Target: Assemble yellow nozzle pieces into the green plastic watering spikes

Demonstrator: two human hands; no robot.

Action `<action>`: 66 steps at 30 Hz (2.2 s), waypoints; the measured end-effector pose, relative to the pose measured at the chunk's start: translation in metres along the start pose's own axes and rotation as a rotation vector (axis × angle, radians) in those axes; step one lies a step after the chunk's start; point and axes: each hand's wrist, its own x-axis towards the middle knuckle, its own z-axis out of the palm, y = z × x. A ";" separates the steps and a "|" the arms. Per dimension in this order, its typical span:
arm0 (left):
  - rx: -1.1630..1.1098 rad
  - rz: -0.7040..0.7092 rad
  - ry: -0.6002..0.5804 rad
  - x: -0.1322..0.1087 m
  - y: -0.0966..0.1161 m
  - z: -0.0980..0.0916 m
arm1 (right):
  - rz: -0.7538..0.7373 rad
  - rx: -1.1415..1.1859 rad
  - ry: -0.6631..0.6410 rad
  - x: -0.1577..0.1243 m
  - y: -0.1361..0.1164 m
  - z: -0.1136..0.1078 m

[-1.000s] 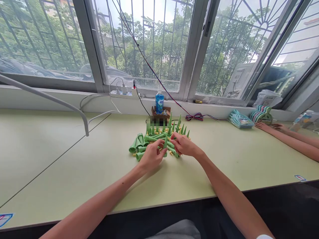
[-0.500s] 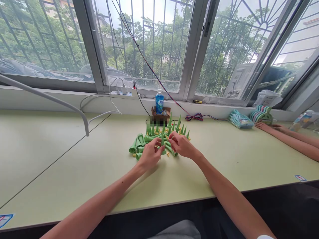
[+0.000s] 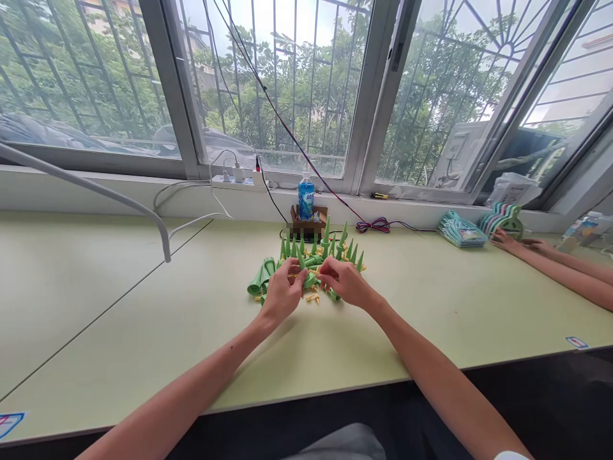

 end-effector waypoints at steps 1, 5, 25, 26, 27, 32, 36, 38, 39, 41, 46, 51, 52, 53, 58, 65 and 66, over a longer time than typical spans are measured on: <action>0.006 0.006 0.001 0.000 0.000 0.000 | 0.004 -0.001 0.003 0.000 0.000 0.000; 0.039 0.028 0.012 -0.001 0.000 0.000 | 0.026 0.000 -0.008 0.000 0.002 0.001; 0.196 0.093 0.026 0.000 -0.004 -0.001 | -0.087 -0.155 0.038 0.002 0.000 0.001; 0.197 0.094 0.028 0.000 -0.004 -0.001 | -0.097 -0.162 0.042 0.002 0.000 0.001; 0.199 0.095 0.030 0.000 -0.004 -0.001 | -0.106 -0.168 0.046 0.002 0.001 0.001; 0.214 0.098 0.026 -0.001 -0.002 -0.001 | -0.102 -0.147 0.054 0.001 0.001 0.003; 0.213 0.110 0.024 -0.001 -0.001 -0.001 | -0.086 -0.133 0.064 0.001 0.000 0.003; 0.215 0.113 0.021 -0.001 0.000 -0.001 | -0.086 -0.139 0.069 0.000 0.000 0.003; 0.217 0.113 0.019 -0.001 0.000 -0.001 | -0.085 -0.145 0.068 0.000 0.000 0.003; 0.224 0.113 0.018 -0.002 0.001 -0.001 | -0.080 -0.154 0.064 0.000 0.000 0.004; 0.234 0.117 0.022 -0.002 0.001 -0.002 | -0.070 -0.157 0.053 0.001 0.001 0.004; 0.243 0.109 0.005 -0.002 0.000 -0.002 | -0.075 -0.146 0.038 0.000 0.001 0.005; 0.248 0.110 0.008 -0.002 0.000 -0.002 | -0.071 -0.142 0.035 0.000 0.001 0.005; 0.252 0.112 0.010 -0.002 -0.001 -0.002 | -0.066 -0.140 0.031 0.000 0.001 0.005; 0.262 0.125 0.016 -0.002 0.000 -0.002 | -0.054 -0.147 0.020 0.000 -0.001 0.005; 0.240 0.119 0.022 -0.002 -0.003 -0.002 | -0.063 -0.152 0.034 0.000 -0.001 0.006; 0.242 0.121 0.029 -0.001 -0.003 -0.002 | -0.059 -0.153 0.034 0.000 -0.001 0.007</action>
